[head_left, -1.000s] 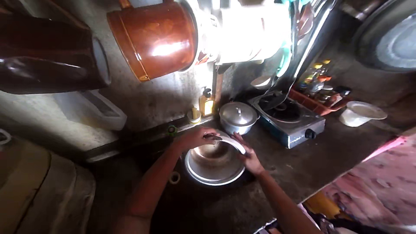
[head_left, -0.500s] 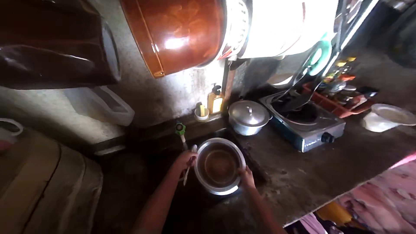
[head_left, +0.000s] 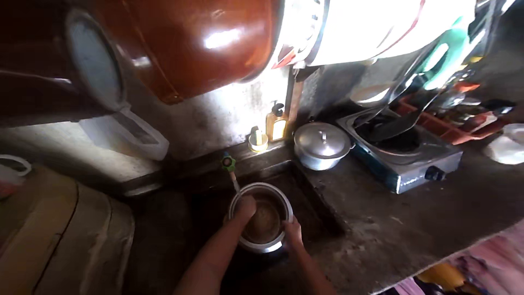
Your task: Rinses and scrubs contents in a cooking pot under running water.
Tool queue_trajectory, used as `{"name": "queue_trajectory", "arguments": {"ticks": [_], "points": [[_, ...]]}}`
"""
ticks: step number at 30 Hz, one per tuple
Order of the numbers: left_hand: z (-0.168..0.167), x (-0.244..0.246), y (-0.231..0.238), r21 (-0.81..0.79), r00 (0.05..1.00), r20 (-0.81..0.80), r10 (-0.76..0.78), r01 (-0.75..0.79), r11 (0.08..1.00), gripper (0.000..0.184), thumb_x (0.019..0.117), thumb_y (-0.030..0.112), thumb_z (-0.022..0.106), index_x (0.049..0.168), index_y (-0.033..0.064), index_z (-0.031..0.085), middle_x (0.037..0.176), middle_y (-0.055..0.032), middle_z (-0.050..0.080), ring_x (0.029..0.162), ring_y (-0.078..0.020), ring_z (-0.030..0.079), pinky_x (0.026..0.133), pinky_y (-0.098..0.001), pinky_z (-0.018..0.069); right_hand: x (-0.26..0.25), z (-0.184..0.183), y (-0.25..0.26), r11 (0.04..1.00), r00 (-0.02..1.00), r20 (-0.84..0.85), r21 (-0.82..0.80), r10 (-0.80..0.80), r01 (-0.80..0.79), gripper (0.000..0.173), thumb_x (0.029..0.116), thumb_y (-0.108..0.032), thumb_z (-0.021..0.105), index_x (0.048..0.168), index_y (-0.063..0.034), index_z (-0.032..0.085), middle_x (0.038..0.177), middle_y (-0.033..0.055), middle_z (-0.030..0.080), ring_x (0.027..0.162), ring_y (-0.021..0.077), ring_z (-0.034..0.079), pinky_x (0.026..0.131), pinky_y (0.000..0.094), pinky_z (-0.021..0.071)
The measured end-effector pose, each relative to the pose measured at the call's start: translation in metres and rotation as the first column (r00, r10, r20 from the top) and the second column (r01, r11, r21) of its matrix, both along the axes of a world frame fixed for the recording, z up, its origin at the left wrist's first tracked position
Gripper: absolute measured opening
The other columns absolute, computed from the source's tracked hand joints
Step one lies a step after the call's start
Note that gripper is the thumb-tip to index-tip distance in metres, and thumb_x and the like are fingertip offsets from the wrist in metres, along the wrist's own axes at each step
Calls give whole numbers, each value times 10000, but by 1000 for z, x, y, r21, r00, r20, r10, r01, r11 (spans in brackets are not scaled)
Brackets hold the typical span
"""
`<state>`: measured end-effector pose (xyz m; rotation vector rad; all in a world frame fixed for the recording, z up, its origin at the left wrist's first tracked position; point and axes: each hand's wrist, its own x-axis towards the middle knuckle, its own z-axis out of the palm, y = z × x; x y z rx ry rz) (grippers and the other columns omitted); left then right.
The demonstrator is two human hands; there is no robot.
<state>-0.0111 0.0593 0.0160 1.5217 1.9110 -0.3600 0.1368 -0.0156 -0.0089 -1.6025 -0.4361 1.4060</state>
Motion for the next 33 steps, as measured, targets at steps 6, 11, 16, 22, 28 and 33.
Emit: {"name": "queue_trajectory", "arguments": {"ticks": [6, 11, 16, 22, 28, 33], "points": [[-25, 9, -3, 95, 999, -49, 20, -15, 995, 326, 1056, 149, 501, 1303, -14, 640, 1355, -265, 612, 1279, -449, 575, 1009, -615, 488, 7, -13, 8, 997, 988, 136, -12, 73, -72, 516, 876, 132, 623, 1376, 12, 571, 1225, 269, 641, 1066, 365, 654, 873, 561, 550], [-26, 14, -9, 28, 994, -89, -62, 64, 998, 299, 1039, 178, 528, 1251, 29, 675, 1307, -229, 651, 1219, -426, 622, 950, -615, 520, 9, -5, 9, 987, 952, 265, -79, 155, -139, 476, 874, 89, 664, 1341, 23, 604, 1200, 284, 657, 1094, 399, 648, 918, 593, 525], [-24, 13, -7, -51, 977, -90, -194, 190, 981, 310, 1054, 191, 513, 1274, 31, 663, 1334, -233, 634, 1238, -434, 608, 947, -624, 517, 10, -6, 11, 982, 931, 314, -97, 187, -164, 460, 880, 72, 676, 1332, 24, 609, 1189, 284, 663, 1092, 404, 652, 925, 597, 521], [-22, 20, -20, -54, 986, -27, -166, 165, 985, 302, 1037, 113, 522, 1288, -1, 647, 1362, -248, 610, 1261, -445, 587, 974, -628, 509, 9, -3, 11, 977, 911, 356, -123, 209, -176, 440, 890, 36, 698, 1323, 11, 626, 1197, 283, 667, 1113, 414, 649, 940, 606, 511], [-22, 24, -14, -4, 998, -18, -60, 60, 998, 321, 1042, 144, 525, 1308, 2, 633, 1375, -244, 602, 1263, -440, 586, 974, -617, 511, 12, -5, 12, 984, 936, 306, -67, 176, -163, 452, 880, 77, 676, 1325, 20, 623, 1184, 275, 671, 1084, 390, 659, 921, 583, 527], [-23, 57, -45, 57, 956, 237, -171, 162, 985, 374, 1054, 133, 516, 1381, -37, 576, 1440, -261, 552, 1352, -436, 515, 1101, -612, 425, 60, -2, 23, 972, 948, 225, 17, 224, -234, 509, 845, 135, 632, 1340, 21, 599, 1175, 241, 665, 1011, 319, 668, 852, 512, 565]]}}
